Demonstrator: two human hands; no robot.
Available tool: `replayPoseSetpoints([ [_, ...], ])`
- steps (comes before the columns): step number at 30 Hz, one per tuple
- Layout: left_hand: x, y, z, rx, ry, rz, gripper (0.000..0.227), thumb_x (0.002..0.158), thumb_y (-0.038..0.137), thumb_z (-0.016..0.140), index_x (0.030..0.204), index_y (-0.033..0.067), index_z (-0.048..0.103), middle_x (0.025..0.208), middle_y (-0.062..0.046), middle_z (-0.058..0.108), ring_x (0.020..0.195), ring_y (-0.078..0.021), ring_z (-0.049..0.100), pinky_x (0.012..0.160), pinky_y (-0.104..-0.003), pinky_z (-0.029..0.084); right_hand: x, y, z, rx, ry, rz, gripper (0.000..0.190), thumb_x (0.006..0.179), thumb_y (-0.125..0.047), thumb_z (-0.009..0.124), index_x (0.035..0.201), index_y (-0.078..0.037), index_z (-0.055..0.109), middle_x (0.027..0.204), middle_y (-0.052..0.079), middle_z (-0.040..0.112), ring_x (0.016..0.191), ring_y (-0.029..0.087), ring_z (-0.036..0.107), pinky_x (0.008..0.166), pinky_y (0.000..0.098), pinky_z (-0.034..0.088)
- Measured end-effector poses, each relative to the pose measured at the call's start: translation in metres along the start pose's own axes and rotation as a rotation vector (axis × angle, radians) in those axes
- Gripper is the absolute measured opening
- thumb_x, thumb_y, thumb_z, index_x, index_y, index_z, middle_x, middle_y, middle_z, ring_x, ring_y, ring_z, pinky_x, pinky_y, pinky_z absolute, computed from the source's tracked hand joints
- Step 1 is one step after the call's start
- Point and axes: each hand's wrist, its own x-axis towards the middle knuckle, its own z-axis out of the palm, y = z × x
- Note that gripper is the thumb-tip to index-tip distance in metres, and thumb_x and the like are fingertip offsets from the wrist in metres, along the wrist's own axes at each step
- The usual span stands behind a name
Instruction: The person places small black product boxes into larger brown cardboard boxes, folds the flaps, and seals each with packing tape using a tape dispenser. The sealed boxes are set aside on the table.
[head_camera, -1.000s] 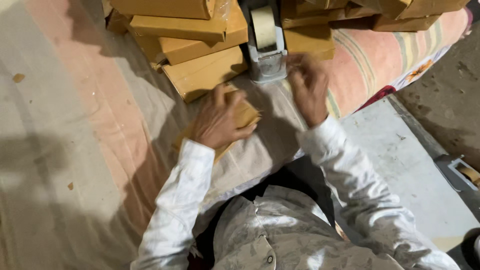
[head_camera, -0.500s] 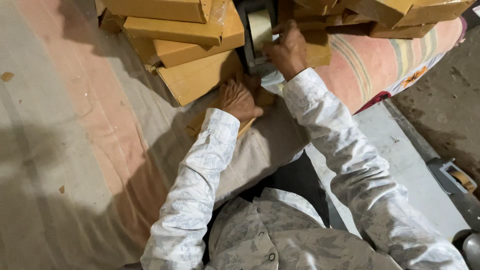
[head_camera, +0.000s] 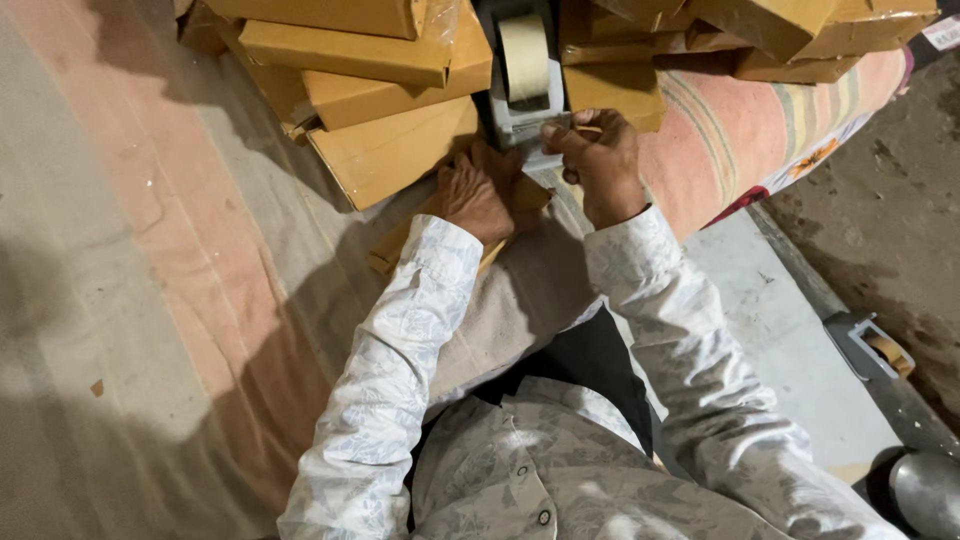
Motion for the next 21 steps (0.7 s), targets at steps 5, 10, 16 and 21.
replayPoseSetpoints([
  [5,0.004,-0.004,0.007,0.014,-0.023,-0.004,0.096,0.057,0.059,0.08,0.142,0.0248,0.052,0.151,-0.026,0.033,0.138,-0.0508,0.03,0.107,-0.069,0.026,-0.007,0.008,-0.008,0.011,-0.063,0.091,0.019,0.089,-0.007,0.076,0.1,0.0,0.063,0.078,0.007,0.069,0.058,0.008,0.055,0.05,0.0231,0.042],
  [10,0.003,-0.002,-0.002,0.044,-0.288,-0.129,0.094,0.065,0.05,0.078,0.149,0.0201,0.049,0.155,-0.02,0.037,0.148,-0.0447,0.033,0.119,-0.066,0.028,-0.008,0.01,-0.011,0.049,-0.101,0.13,0.012,0.091,-0.009,0.077,0.086,-0.003,0.067,0.071,0.002,0.064,0.054,0.007,0.052,0.048,0.0237,0.041],
  [16,0.001,0.002,-0.007,0.029,-0.184,-0.049,0.108,0.063,0.058,0.083,0.15,0.011,0.039,0.158,-0.031,0.022,0.144,-0.0546,0.023,0.113,-0.069,0.022,0.004,0.022,-0.005,0.083,-0.135,0.131,0.021,0.094,-0.014,0.079,0.079,-0.003,0.07,0.064,0.001,0.061,0.048,0.007,0.047,0.044,0.0243,0.034],
  [21,0.0,-0.001,-0.01,-0.027,-0.229,-0.057,0.097,0.065,0.058,0.079,0.145,0.0169,0.044,0.149,-0.027,0.032,0.142,-0.0532,0.03,0.112,-0.068,0.026,0.01,0.038,-0.008,0.019,-0.141,0.133,0.016,0.094,-0.014,0.076,0.083,-0.003,0.074,0.066,0.003,0.066,0.048,0.007,0.049,0.044,0.0243,0.034],
])
